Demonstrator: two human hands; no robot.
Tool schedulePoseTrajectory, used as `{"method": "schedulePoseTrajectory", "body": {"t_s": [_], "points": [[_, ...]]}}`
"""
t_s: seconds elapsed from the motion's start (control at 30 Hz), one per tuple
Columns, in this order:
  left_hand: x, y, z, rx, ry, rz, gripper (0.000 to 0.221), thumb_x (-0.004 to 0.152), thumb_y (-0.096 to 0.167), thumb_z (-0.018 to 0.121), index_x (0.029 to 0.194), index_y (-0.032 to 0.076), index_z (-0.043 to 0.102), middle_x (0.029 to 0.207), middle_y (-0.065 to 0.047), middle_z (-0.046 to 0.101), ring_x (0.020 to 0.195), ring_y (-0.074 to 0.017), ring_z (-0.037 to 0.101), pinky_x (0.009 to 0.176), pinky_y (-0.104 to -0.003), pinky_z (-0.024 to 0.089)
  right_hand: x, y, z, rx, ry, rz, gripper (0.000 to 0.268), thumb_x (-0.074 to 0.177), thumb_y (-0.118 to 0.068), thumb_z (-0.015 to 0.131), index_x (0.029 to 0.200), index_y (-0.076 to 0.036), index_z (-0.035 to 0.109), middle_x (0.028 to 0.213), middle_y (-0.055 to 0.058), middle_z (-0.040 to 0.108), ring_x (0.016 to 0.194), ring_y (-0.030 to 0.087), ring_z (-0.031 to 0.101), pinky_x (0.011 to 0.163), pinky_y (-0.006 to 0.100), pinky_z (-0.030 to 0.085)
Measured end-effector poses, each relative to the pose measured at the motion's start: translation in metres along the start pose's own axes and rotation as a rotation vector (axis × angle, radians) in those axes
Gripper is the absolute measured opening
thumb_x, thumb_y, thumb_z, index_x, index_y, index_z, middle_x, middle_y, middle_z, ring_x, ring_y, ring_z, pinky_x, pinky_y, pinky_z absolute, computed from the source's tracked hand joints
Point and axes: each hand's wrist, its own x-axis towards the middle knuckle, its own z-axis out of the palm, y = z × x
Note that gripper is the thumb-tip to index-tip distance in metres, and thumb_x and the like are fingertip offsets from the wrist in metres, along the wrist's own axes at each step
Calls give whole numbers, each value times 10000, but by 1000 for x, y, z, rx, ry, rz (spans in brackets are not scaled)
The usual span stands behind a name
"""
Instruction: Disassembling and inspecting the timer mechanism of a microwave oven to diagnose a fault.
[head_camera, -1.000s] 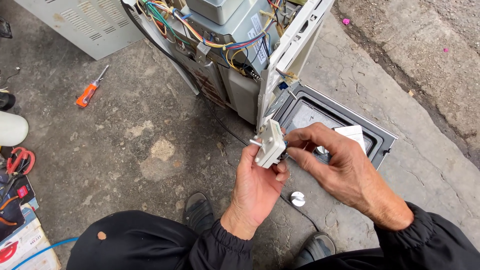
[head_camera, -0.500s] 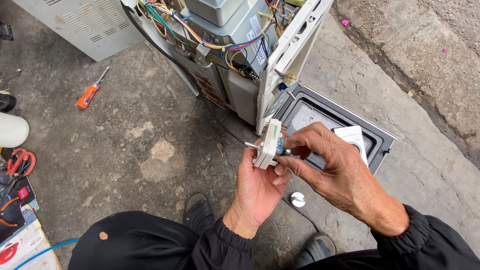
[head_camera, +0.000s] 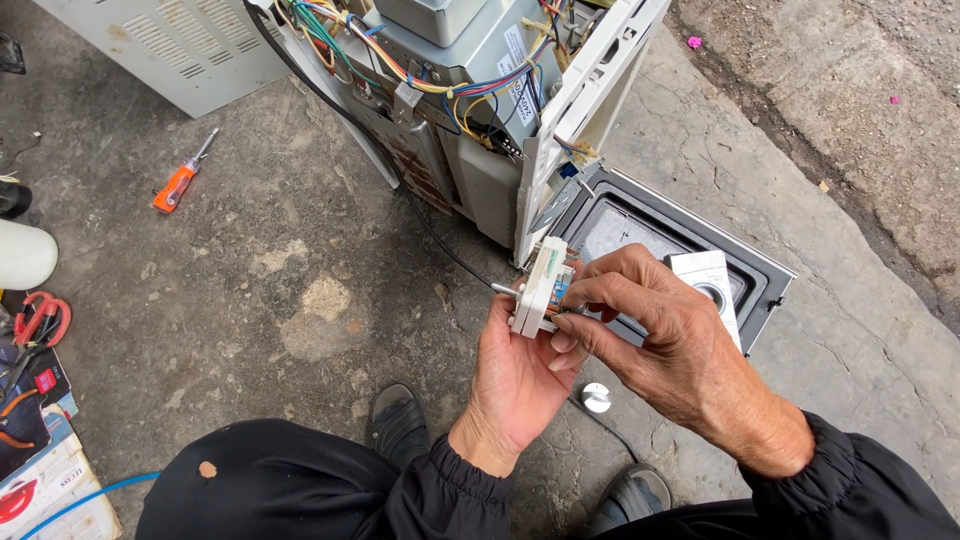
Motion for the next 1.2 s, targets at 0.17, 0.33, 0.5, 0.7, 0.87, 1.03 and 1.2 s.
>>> {"method": "schedulePoseTrajectory", "body": {"t_s": [0.17, 0.33, 0.5, 0.7, 0.87, 1.03, 1.2], "points": [[0, 0, 5, -28, -30, -13, 543, 1069, 346, 613, 1500, 21, 674, 1169, -48, 770, 603, -84, 532, 494, -208, 410, -2, -3, 3, -6, 23, -12, 184, 1032, -218, 760, 1199, -141, 776, 1022, 42, 673, 980, 206, 723, 877, 332, 568], [1, -1, 1, -55, -89, -45, 563, 1071, 356, 631, 1540, 44, 649, 1102, -47, 760, 626, -85, 534, 523, -201, 423, -3, -6, 2, -39, 7, 12, 192, 1041, -260, 748, 1208, -170, 775, 968, 17, 628, 853, 169, 681, 771, 306, 530], [2, -1, 1, -61, -89, -76, 624, 1069, 397, 619, 1595, 61, 626, 1130, -4, 765, 615, -57, 512, 511, -185, 429, -5, -2, 3, -43, 23, -41, 202, 1046, -232, 749, 1229, -146, 747, 980, 40, 633, 865, 199, 680, 779, 323, 536], [2, -1, 1, -66, -133, -76, 634, 1079, 406, 621, 1612, 64, 601, 1169, -13, 753, 629, -61, 499, 514, -187, 418, -4, -5, 2, -25, 25, -28, 183, 1041, -221, 755, 1206, -141, 756, 956, 28, 637, 860, 186, 667, 768, 314, 534], [2, -1, 0, -69, -110, -86, 635, 1074, 407, 622, 1609, 66, 609, 1086, 5, 746, 622, -57, 500, 503, -192, 404, -5, -5, 2, -53, 15, -20, 184, 1044, -240, 754, 1205, -152, 750, 954, 25, 628, 845, 188, 665, 756, 319, 525], [0, -1, -1, -65, -122, -91, 671, 1071, 427, 622, 1644, 79, 585, 1208, 1, 771, 640, -47, 527, 503, -185, 411, -5, -7, 3, -46, 21, -34, 183, 1041, -236, 755, 1199, -146, 757, 954, 29, 639, 853, 186, 676, 769, 315, 537], [-1, -1, -1, -77, -122, -101, 660, 1066, 408, 611, 1643, 89, 586, 1146, -10, 759, 624, -63, 514, 493, -191, 409, -5, -11, 2, -52, 23, -39, 158, 1043, -229, 754, 1174, -140, 755, 947, 23, 646, 874, 178, 679, 789, 311, 537]]}}
